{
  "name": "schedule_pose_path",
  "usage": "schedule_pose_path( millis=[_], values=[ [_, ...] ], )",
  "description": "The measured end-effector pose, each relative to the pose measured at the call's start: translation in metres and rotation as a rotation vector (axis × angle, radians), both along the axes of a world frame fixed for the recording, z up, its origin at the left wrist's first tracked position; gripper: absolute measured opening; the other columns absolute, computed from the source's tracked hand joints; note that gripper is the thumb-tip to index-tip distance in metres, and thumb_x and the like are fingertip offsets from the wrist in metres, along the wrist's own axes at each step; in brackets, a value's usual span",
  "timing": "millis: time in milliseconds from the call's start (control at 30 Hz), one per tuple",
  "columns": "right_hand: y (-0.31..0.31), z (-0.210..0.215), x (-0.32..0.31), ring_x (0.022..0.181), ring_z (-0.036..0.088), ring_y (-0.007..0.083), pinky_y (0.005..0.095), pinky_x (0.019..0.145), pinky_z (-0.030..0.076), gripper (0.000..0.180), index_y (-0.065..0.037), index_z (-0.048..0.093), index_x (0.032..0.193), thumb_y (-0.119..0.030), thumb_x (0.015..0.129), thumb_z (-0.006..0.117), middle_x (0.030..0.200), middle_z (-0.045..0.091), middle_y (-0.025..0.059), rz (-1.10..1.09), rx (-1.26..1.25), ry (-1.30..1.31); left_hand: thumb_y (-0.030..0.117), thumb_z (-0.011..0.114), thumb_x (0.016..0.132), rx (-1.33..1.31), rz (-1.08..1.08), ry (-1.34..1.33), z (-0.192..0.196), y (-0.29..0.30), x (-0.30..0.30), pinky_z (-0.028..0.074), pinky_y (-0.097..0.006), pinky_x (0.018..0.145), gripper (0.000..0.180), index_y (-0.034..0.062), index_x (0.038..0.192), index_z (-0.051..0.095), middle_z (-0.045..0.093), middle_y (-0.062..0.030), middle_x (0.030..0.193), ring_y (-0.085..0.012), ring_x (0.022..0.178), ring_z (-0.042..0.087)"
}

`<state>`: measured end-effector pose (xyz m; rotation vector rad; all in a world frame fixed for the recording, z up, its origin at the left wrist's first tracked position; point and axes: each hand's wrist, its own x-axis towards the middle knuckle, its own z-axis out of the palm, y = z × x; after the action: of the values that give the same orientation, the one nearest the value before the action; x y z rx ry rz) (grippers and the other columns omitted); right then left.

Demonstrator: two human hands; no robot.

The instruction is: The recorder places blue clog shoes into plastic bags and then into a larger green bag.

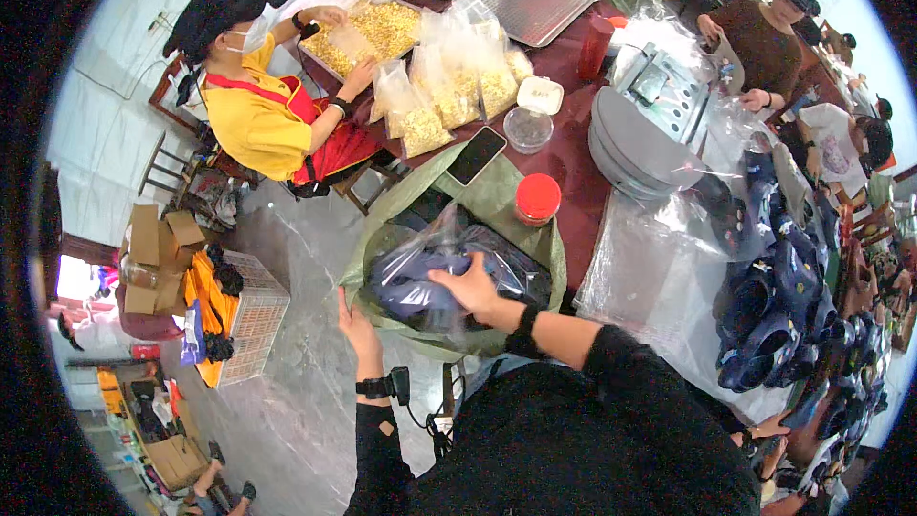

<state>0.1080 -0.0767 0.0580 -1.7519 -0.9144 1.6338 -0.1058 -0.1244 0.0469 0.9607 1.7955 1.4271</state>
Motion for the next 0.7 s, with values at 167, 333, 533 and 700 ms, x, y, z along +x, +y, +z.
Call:
schedule_pose_path(
  millis=[167,333,533,700],
  values=[
    [-0.004,-0.015,-0.049,0.111,0.047,0.0270,0.0329,0.094,0.037,0.087,-0.002,0.019,0.133,-0.047,0.076,0.066,0.120,0.046,0.0229,-0.042,0.095,0.159,0.004,0.034,0.092,0.017,-0.054,-0.163,-0.017,-0.001,-0.020,0.037,-0.030,0.095,0.042,-0.0007,0.134,0.033,0.045,-0.0141,0.128,-0.0202,0.113,0.047],
    [0.014,-0.057,-0.049,0.106,0.050,0.0356,0.0386,0.089,0.038,0.071,0.002,0.015,0.133,-0.035,0.086,0.053,0.116,0.047,0.0273,0.160,-0.189,-0.041,0.005,0.034,0.093,-0.020,-0.127,-0.115,0.011,0.005,-0.001,0.041,-0.030,0.090,0.039,-0.0004,0.131,0.038,0.049,-0.0119,0.122,-0.0180,0.105,0.051],
    [0.000,-0.068,-0.077,0.082,0.057,0.0387,0.0421,0.073,0.044,0.049,0.000,0.026,0.117,-0.024,0.085,0.055,0.085,0.055,0.0241,0.043,0.103,0.037,0.008,0.036,0.094,0.018,-0.186,-0.219,-0.006,0.006,-0.006,0.043,-0.030,0.085,0.036,-0.0028,0.128,0.039,0.053,-0.0117,0.116,-0.0177,0.099,0.053],
    [0.040,-0.093,-0.041,0.082,0.059,0.0426,0.0477,0.074,0.045,0.051,0.012,0.033,0.117,-0.029,0.089,0.047,0.091,0.058,0.0299,0.376,0.023,-0.246,0.010,0.037,0.094,-0.004,-0.101,-0.262,0.002,0.006,-0.002,0.043,-0.030,0.084,0.036,-0.0034,0.128,0.039,0.053,-0.0119,0.116,-0.0181,0.099,0.054]
  ],
)
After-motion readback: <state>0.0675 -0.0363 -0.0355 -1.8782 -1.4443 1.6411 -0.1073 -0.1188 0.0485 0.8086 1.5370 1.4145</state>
